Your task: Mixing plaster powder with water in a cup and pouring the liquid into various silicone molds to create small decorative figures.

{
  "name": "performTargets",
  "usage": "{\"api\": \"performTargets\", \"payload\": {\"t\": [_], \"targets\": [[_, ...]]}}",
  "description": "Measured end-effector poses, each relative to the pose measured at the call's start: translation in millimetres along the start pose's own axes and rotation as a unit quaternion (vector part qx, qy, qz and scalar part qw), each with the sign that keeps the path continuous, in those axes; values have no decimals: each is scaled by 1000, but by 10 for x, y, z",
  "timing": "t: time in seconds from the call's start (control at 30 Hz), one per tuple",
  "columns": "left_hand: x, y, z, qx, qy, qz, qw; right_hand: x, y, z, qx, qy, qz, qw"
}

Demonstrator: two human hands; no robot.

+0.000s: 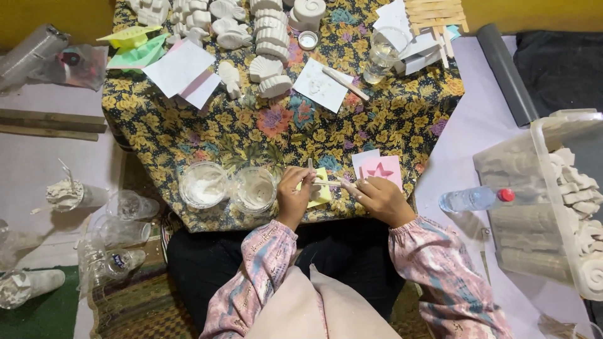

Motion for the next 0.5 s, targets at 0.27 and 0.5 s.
{"api": "performTargets", "payload": {"t": [0.27, 0.5], "targets": [[29, 45, -4, 0, 9, 3, 1000, -75, 241, 132, 66, 38, -17, 997], [-213, -53, -101, -45, 51, -18, 998, -166, 332, 367, 68, 94, -78, 990]]}}
Point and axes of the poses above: each hand's wrist, its own z-axis away from the middle knuckle, its own y-axis out of the palm, x = y × z, the point moved 7 cm from there along -z, towards the middle knuckle, and after that the axes turned 6 degrees about y, right-handed, at the moved point
